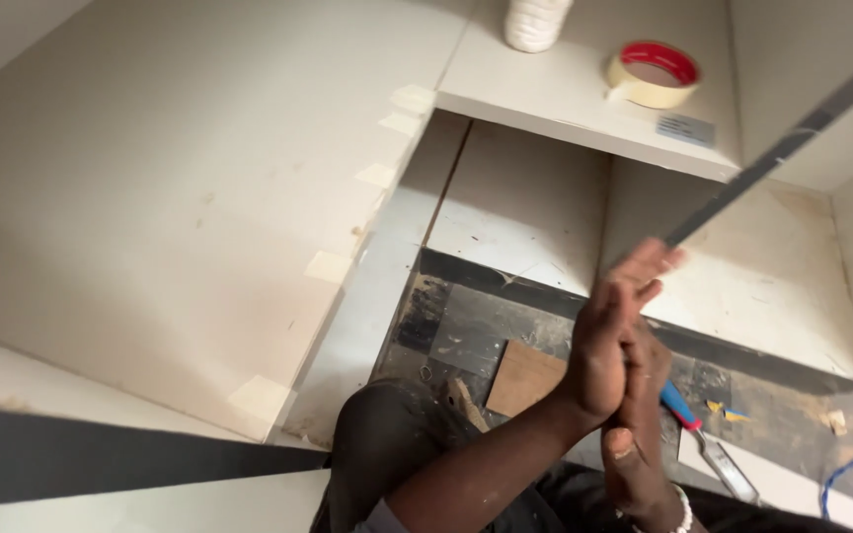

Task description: Applying adhesive edge banding to the exposed edges of a white laminate furniture component, then trimming and securing it.

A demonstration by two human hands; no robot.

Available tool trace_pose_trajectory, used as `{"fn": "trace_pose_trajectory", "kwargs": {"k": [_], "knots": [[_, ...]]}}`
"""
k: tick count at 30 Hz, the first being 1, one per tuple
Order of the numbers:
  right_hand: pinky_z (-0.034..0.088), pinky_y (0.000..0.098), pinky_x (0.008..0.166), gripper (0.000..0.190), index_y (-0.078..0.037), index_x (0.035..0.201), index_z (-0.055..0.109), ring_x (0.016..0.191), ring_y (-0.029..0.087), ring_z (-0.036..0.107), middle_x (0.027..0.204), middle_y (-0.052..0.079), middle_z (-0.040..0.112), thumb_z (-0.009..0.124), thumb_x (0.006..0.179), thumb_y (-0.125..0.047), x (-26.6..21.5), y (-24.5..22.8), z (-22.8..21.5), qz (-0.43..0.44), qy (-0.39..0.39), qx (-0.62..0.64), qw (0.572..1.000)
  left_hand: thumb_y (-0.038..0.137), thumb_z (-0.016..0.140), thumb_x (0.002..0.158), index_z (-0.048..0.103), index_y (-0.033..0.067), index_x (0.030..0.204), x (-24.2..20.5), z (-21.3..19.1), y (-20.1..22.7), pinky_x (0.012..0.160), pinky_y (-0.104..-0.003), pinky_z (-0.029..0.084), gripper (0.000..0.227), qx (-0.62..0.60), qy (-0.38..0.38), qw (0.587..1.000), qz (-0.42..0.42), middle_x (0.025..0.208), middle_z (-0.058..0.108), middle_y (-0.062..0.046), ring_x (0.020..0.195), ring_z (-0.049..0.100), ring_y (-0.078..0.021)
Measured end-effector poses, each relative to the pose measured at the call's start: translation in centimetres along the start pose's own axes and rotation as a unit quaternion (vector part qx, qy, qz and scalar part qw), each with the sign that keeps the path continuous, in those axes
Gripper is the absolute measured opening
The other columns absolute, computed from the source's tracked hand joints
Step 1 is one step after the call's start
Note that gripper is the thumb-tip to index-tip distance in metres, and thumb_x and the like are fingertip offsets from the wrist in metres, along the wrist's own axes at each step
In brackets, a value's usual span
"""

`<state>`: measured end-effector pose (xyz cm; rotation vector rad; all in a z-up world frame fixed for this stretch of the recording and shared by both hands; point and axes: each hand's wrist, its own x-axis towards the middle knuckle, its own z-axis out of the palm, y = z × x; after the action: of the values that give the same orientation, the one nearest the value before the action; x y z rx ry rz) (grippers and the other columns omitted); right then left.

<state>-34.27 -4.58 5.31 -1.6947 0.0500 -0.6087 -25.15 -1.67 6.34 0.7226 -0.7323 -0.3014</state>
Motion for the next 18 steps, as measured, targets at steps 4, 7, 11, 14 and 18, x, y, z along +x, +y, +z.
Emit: {"fn": "trace_pose_trajectory", "kwargs": {"k": [4,7,11,14,18], "knots": [[0.01,0.0503,0.129,0.116,-0.001,0.163,0.017,0.158,0.032,0.017,0.166,0.02,0.02,0.03,0.089,-0.09,0.1,-3.0,0.4,-0.007,-0.019,-0.1,0.995,0.064,0.025,0.113,0.018,-0.0012,0.166,-0.8,0.7,0.1,0.136,-0.049,0.017,0.084,0.014,0.002,1.0,0.01,0.172,0.026,-0.026,0.162,0.025,-0.0333],[0.005,0.0527,0.131,0.11,-0.003,0.166,0.008,0.162,0.033,0.004,0.173,0.018,0.004,0.023,0.094,-0.086,1.7,-2.6,-0.8,-0.012,-0.035,-0.095,0.995,0.066,0.022,0.111,0.006,0.0037,0.168,-1.4,1.2,-0.2,0.138,-0.047,0.009,0.086,0.032,-0.022,0.999,0.027,0.178,0.013,-0.022,0.167,0.014,-0.0305],[0.006,0.0546,0.135,0.093,-0.006,0.168,0.009,0.167,0.035,0.004,0.179,0.015,0.003,0.019,0.106,-0.074,6.5,-2.4,-3.5,-0.083,-0.016,-0.086,0.993,0.069,0.014,0.113,0.001,0.0088,0.172,-2.1,1.7,-0.2,0.141,-0.045,0.005,0.085,0.103,-0.093,0.989,0.046,0.179,0.002,-0.018,0.169,0.002,-0.028],[0.025,0.0555,0.127,0.08,-0.011,0.164,0.02,0.158,0.037,0.028,0.172,0.015,0.026,0.036,0.104,-0.061,13.1,-5.2,-5.2,-0.055,-0.007,-0.031,0.998,0.07,0.018,0.112,0.015,0.0072,0.169,-1.2,0.2,1.4,0.139,-0.047,0.014,0.085,0.13,-0.139,0.981,0.029,0.175,0.016,-0.02,0.166,0.014,-0.03],[0.043,0.0509,0.114,0.042,-0.015,0.141,0.067,0.14,0.033,0.051,0.15,0.011,0.059,0.062,0.101,-0.025,23.9,-4.5,-7.8,-0.182,0.009,-0.498,0.848,0.06,0.048,0.108,0.059,-0.0002,0.139,1.0,-2.9,-0.4,0.12,-0.048,0.047,0.068,0.189,-0.039,0.981,-0.033,0.143,0.063,-0.025,0.139,0.061,-0.0349]]}}
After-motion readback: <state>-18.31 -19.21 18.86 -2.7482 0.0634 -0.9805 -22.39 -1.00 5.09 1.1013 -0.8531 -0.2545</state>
